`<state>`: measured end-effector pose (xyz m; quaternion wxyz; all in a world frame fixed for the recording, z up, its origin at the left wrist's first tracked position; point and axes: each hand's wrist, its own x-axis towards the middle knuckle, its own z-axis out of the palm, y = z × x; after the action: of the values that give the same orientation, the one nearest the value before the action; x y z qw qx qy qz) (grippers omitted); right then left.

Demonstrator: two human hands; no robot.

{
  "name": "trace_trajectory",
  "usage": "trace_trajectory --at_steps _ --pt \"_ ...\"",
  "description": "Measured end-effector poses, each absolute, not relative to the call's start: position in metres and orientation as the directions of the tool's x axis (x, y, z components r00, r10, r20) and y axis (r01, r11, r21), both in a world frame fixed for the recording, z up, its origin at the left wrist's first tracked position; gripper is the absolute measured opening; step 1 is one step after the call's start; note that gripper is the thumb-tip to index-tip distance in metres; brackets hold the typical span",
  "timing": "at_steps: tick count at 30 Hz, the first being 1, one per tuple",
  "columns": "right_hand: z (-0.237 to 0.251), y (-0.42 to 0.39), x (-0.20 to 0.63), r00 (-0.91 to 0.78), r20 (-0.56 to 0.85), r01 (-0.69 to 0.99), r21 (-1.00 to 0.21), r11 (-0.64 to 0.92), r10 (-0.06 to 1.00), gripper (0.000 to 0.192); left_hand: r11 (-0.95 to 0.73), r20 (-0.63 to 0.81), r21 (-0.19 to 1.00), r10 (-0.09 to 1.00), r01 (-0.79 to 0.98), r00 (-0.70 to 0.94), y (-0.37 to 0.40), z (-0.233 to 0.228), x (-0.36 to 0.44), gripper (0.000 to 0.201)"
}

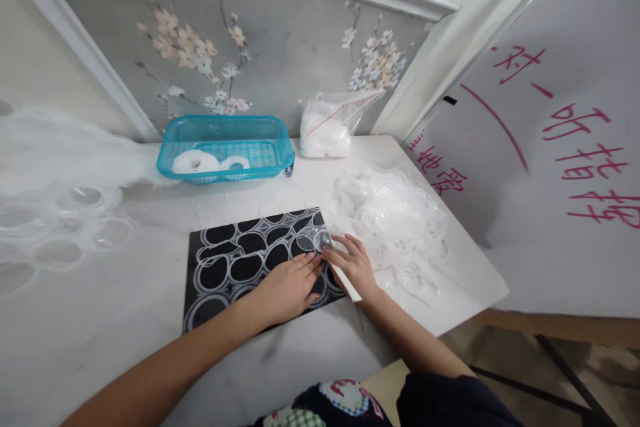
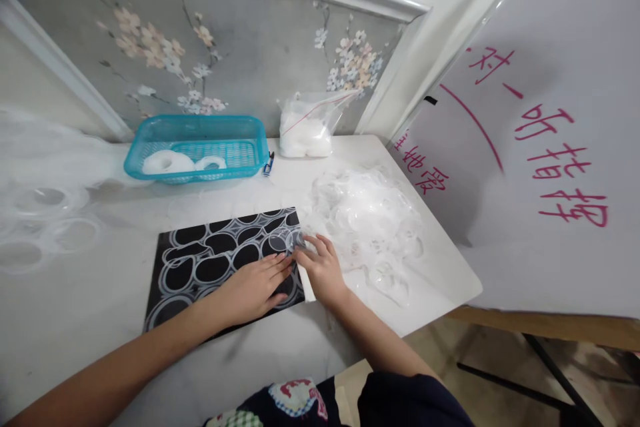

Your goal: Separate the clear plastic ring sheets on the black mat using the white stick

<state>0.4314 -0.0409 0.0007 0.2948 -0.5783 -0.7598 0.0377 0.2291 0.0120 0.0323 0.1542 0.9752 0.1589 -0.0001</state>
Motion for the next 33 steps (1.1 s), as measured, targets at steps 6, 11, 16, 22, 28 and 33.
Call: trace_trajectory --at_steps 6,11,16,22,28,33 --pt "0.052 0.003 0.507 0.54 0.694 0.814 -0.574 -0.085 0.476 0.033 -0.921 0.022 0.252 0.313 0.298 0.95 0.012 0.034 0.228 0.044" --pt "0.056 0.003 0.539 0.615 0.404 0.673 -0.717 -0.183 0.677 0.031 -0.926 0.083 0.212 0.335 0.312 0.939 0.023 0.046 0.234 0.028" --pt "0.025 -0.014 0.532 0.613 0.288 0.566 -0.809 -0.155 0.736 0.035 -0.912 0.06 0.132 0.399 0.389 0.915 0.043 0.053 0.245 0.034" --pt "0.023 -0.015 0.541 0.786 0.27 0.364 -0.929 -0.063 0.556 0.04 -0.918 -0.109 0.067 0.382 0.39 0.918 0.054 0.056 0.264 0.018" --pt "0.014 -0.008 0.55 0.867 0.095 0.102 -0.995 0.012 0.49 0.046 -0.889 -0.287 0.052 0.422 0.454 0.86 0.054 0.072 0.287 0.038" --pt "0.015 -0.005 0.549 0.858 0.004 -0.039 -0.997 0.072 0.513 0.043 -0.872 -0.378 0.024 0.445 0.489 0.812 0.052 0.084 0.295 0.04"
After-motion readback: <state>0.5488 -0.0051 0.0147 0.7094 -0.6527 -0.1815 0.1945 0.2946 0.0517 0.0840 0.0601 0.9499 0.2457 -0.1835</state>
